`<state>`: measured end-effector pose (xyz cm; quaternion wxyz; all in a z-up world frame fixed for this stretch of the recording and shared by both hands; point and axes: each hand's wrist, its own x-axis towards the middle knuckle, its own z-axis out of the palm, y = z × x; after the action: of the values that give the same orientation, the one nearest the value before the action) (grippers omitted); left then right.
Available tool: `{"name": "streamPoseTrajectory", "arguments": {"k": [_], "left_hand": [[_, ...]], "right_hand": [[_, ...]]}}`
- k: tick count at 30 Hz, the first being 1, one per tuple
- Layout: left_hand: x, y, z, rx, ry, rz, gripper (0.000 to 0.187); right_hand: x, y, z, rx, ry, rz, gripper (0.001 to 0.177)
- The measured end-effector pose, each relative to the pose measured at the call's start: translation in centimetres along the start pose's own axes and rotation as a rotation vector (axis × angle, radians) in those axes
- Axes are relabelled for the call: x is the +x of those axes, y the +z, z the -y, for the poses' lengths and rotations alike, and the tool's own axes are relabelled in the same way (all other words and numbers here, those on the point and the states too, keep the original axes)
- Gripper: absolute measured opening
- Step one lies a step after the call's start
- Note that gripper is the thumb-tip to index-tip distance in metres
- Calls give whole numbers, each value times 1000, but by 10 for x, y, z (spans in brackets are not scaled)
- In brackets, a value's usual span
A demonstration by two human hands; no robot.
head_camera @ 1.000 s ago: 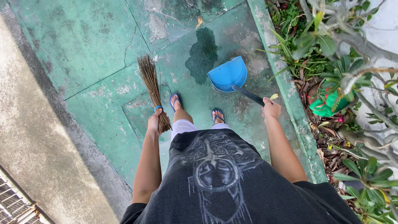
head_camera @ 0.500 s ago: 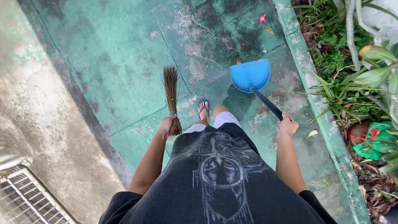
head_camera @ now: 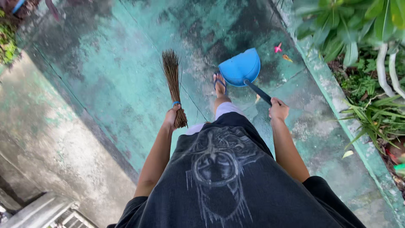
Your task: The person sweeps leaves and debris from a concrete outdoor surface into a dustpan using a small broom and then carries the dustpan away.
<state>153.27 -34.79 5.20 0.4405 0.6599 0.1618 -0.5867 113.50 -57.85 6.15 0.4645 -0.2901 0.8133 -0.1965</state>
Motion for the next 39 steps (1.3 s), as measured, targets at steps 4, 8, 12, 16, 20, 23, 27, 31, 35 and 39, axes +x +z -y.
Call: {"name": "streamPoseTrajectory", "arguments": {"k": [4, 8, 12, 16, 20, 23, 27, 31, 35, 39], "left_hand": [[33, 28, -129, 61, 15, 32, 29], [88, 49, -239, 108, 46, 26, 26], [159, 68, -348, 217, 40, 41, 27], [224, 89, -469, 350, 51, 20, 26], [314, 110, -596, 575, 70, 7, 32], [397, 106, -676, 762, 130, 120, 32], [472, 107, -781, 1126, 168, 120, 37], [525, 124, -853, 1520, 351, 107, 45], [576, 158, -888, 1530, 286, 90, 49], [633, 174, -904, 1449, 387, -2, 53]], "right_hand": [[20, 84, 80, 76, -107, 76, 16], [28, 153, 134, -23, -190, 36, 19], [30, 214, 196, -112, -234, 63, 26], [27, 283, 278, -295, -301, -8, 28], [34, 375, 362, -287, -316, -38, 32], [38, 444, 400, -341, -340, -100, 32], [76, 526, 442, -317, -179, -180, 33], [124, 589, 482, -581, -639, -542, 42], [147, 593, 550, -263, -280, -347, 20], [163, 610, 601, -315, -227, -371, 17]]}}
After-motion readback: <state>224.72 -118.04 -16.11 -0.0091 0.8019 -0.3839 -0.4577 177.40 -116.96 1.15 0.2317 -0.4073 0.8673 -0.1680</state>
